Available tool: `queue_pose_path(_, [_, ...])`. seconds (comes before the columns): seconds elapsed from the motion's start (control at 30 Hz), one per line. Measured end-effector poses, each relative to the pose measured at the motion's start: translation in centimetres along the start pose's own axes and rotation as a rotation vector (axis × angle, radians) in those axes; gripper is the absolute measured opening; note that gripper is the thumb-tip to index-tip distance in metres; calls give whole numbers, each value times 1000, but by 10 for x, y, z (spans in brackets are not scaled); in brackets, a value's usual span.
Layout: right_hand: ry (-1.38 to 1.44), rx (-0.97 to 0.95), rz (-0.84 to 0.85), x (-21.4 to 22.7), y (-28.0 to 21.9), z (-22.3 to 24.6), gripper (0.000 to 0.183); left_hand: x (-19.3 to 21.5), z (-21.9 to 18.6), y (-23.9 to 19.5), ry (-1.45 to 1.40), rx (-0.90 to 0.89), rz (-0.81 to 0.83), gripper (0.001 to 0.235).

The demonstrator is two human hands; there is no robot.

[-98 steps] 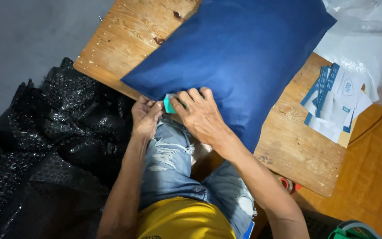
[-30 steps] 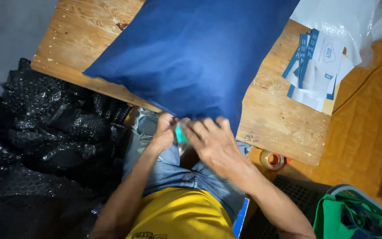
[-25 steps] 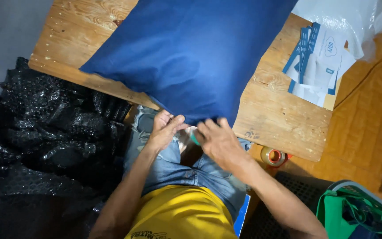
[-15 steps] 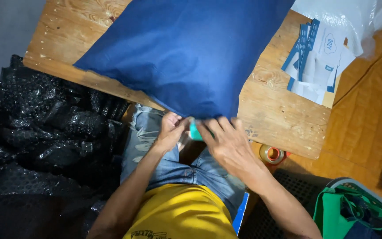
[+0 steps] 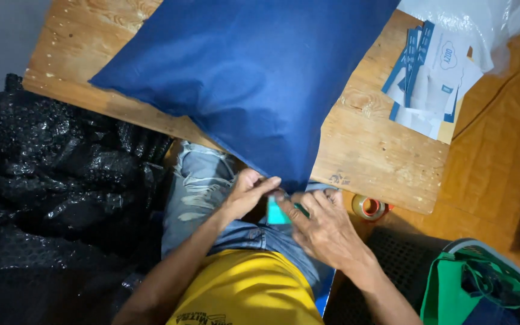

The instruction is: Cleaning a pillow and its storage bag with a lint roller before final packing.

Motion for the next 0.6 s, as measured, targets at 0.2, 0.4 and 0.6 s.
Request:
queue_pose_path(0.2, [129,-82,-287,-55,-17,-11,39,3,-1,-11,-372,-61,32,25])
queue_pose_path(0.4, [561,-274,-109,-102,-69,-30,52,148,-69,-62,1028,-418,-294,25])
queue_pose_path(0.6, [870,-751,-750,-78,-123,-122,41,181,-213,-83,207,-758,-891,12])
Point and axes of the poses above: each hand's wrist, its own y-axis towards the middle knuckle, its own x-axis out of the back of the hand, z = x × y, the point moved 6 cm from there along y, towards the middle knuckle, and after that the axes turned 9 degrees about -y, right-handed, at the moved point
